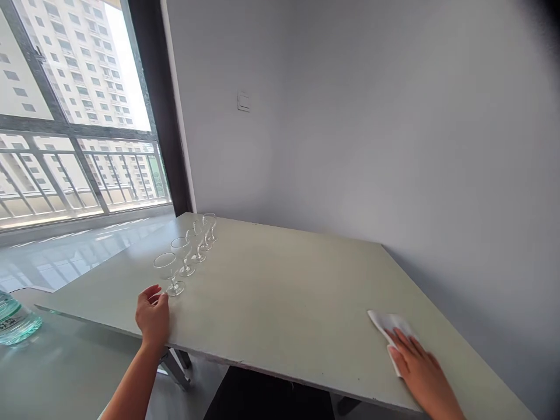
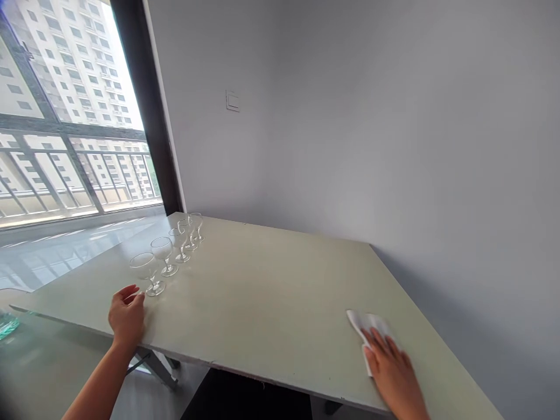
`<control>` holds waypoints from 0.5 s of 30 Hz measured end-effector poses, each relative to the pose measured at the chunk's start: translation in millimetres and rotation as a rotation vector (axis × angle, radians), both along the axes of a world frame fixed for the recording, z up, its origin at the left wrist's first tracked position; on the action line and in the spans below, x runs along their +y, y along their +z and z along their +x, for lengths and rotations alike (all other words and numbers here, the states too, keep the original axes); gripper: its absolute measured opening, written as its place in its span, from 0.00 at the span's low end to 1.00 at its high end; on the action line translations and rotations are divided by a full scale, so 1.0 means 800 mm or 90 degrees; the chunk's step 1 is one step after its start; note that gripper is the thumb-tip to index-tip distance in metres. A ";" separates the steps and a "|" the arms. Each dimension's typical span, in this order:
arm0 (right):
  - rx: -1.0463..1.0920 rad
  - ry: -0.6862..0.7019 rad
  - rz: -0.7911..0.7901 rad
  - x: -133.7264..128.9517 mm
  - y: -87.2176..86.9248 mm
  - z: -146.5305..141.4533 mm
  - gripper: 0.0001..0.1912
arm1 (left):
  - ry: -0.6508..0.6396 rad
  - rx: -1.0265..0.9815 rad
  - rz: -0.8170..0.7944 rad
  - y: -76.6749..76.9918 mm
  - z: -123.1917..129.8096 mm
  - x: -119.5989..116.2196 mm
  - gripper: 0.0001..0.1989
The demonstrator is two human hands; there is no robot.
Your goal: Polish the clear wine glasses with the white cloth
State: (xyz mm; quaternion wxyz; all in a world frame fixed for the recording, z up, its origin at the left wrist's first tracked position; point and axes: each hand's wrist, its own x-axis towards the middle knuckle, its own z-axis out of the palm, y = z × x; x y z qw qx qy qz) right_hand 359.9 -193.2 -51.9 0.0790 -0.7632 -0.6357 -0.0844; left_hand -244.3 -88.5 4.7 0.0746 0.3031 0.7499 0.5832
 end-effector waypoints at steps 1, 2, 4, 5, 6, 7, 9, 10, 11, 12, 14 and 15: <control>-0.010 -0.050 -0.010 0.004 -0.004 0.027 0.28 | -0.003 0.000 -0.015 0.001 0.000 -0.001 0.19; -0.015 -0.091 -0.027 0.009 -0.006 0.048 0.29 | -0.007 0.001 -0.031 0.002 0.000 -0.001 0.20; -0.019 -0.155 -0.057 0.028 -0.005 0.070 0.29 | -0.020 0.013 -0.066 0.005 0.001 -0.002 0.23; -0.017 -0.171 -0.071 0.041 -0.002 0.071 0.29 | -0.031 0.023 -0.087 0.008 0.002 -0.002 0.25; -0.013 -0.178 -0.082 0.054 0.003 0.066 0.29 | -0.045 0.035 -0.111 0.010 0.003 -0.001 0.28; -0.006 -0.175 -0.089 0.069 0.009 0.055 0.29 | -0.060 0.046 -0.135 0.013 0.004 0.001 0.29; 0.020 -0.139 -0.087 0.100 0.024 0.019 0.29 | -0.083 0.066 -0.168 0.017 0.004 0.007 0.32; 0.044 -0.109 -0.078 0.115 0.033 -0.003 0.29 | -0.094 0.074 -0.178 0.018 0.004 0.011 0.33; 0.075 -0.068 -0.064 0.130 0.041 -0.027 0.28 | -0.102 0.083 -0.184 0.019 0.003 0.015 0.33; 0.118 -0.041 -0.045 0.144 0.049 -0.052 0.26 | -0.109 0.091 -0.187 0.020 0.002 0.019 0.33; 0.249 0.047 -0.004 0.169 0.063 -0.102 0.20 | -0.121 0.101 -0.193 0.020 0.000 0.026 0.32; 0.340 0.115 0.005 0.179 0.067 -0.127 0.17 | -0.126 0.100 -0.197 0.021 0.000 0.028 0.32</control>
